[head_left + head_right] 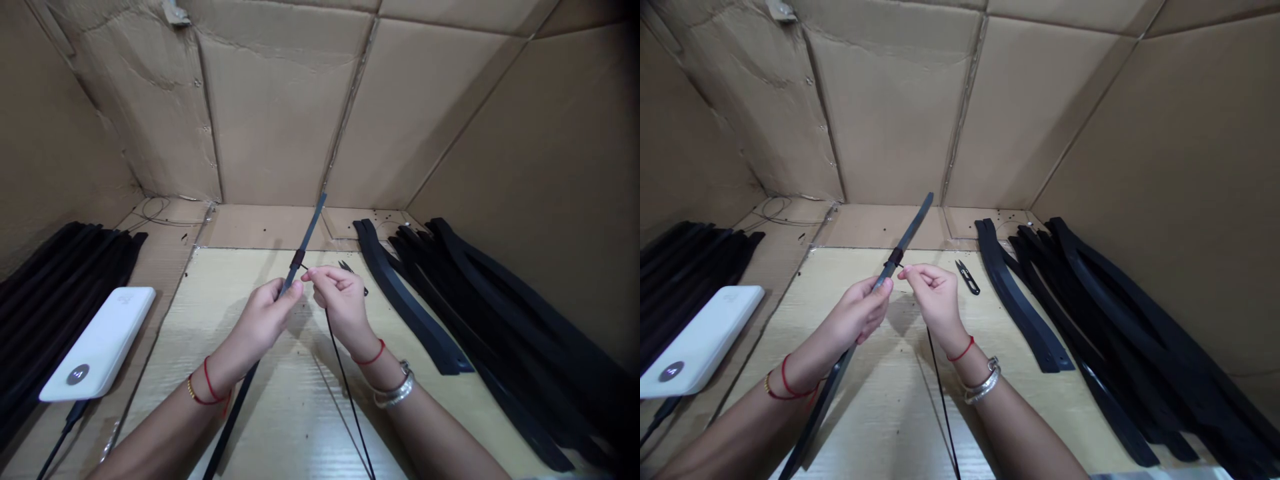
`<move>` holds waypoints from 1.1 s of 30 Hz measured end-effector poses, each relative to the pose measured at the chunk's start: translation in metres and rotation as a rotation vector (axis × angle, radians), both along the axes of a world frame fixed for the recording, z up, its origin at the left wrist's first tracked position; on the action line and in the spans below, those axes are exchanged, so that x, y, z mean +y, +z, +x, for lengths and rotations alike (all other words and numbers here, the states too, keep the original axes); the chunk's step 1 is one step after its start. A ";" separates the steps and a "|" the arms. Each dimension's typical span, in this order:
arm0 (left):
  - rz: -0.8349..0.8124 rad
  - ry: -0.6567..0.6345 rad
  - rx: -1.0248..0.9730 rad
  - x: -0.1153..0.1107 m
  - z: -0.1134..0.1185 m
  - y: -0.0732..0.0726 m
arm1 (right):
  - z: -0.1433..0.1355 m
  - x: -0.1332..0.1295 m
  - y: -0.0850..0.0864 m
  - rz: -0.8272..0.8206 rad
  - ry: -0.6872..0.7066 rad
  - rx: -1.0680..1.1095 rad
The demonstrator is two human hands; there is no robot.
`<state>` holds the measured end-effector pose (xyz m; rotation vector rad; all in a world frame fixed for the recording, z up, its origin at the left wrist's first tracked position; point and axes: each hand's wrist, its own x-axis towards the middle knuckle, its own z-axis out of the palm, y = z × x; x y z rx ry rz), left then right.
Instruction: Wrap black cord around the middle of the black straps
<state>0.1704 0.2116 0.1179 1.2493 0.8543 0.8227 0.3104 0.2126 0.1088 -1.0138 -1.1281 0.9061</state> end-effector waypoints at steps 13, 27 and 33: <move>-0.194 -0.240 -0.407 -0.001 -0.003 -0.001 | -0.002 0.000 -0.003 -0.017 0.134 0.072; -0.625 -0.680 -0.767 -0.003 -0.008 -0.010 | 0.005 -0.007 -0.001 -0.144 0.520 0.328; -0.343 -0.306 -0.339 0.005 -0.005 -0.007 | 0.007 -0.004 0.004 -0.136 0.365 0.311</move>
